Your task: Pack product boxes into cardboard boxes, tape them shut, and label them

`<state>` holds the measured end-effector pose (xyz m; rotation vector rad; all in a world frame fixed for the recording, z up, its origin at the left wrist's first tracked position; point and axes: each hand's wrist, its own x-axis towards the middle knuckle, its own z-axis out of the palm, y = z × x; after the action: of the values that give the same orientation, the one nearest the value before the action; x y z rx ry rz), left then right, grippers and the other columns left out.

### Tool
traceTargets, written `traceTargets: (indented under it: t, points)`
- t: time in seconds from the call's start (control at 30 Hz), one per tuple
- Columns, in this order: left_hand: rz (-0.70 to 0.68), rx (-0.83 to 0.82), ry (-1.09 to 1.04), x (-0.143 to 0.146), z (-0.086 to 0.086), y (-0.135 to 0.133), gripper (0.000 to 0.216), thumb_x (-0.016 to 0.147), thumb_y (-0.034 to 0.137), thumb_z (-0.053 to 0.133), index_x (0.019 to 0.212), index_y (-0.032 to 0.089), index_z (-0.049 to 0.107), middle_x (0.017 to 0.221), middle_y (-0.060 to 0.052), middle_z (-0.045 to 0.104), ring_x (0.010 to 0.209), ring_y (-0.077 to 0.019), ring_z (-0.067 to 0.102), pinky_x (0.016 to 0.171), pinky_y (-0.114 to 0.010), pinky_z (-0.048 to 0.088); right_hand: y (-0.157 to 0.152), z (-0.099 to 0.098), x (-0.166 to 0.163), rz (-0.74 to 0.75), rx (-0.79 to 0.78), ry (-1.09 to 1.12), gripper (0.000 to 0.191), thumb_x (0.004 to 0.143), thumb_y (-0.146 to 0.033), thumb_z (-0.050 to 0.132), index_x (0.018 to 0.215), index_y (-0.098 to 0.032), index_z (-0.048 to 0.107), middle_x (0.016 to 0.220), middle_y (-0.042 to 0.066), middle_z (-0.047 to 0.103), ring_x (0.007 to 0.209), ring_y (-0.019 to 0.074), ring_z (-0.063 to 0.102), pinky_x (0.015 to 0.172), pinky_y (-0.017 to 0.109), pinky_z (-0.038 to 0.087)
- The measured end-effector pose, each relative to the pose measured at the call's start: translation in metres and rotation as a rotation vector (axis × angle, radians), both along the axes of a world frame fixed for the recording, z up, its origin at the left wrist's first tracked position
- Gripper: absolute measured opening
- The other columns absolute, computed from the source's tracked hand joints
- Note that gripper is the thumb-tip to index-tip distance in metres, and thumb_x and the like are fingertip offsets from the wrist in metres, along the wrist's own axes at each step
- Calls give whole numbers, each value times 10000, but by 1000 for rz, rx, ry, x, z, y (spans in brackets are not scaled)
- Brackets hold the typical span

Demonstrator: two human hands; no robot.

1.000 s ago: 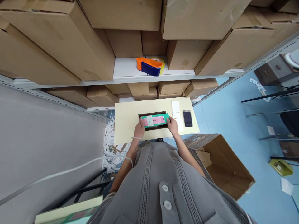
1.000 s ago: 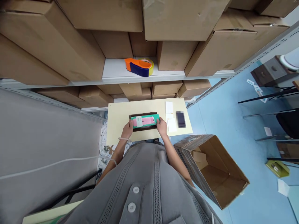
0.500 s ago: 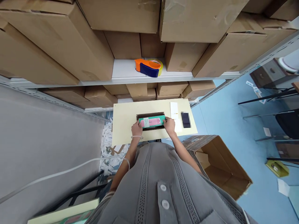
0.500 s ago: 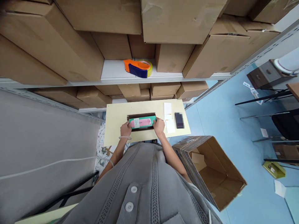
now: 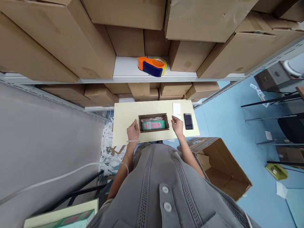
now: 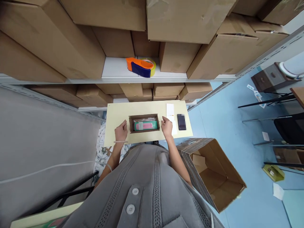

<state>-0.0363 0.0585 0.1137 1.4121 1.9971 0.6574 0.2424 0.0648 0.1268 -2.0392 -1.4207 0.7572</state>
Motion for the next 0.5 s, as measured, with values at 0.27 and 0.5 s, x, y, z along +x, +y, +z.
traceTargets:
  t: [0.27,0.5]
  points:
    - [-64,-72,-151,-26,-29,-20,508,817,140,509,1315,165,605,1142,-93,728,1163,-258,636,1051,-424,457,-33,-25,15,68,-94,120,455,867,-132,480,1302,-127,610,1250,143,670,1147,237,650,987,388,517]
    - [-298,-88,-199,-16,-34,-32,795,739,22,503,1500,206,366,1501,-62,463,1394,-225,418,1159,-382,349,-44,-32,8,248,-79,103,650,804,-79,533,1437,-211,474,1442,61,526,1331,212,501,1139,418,389]
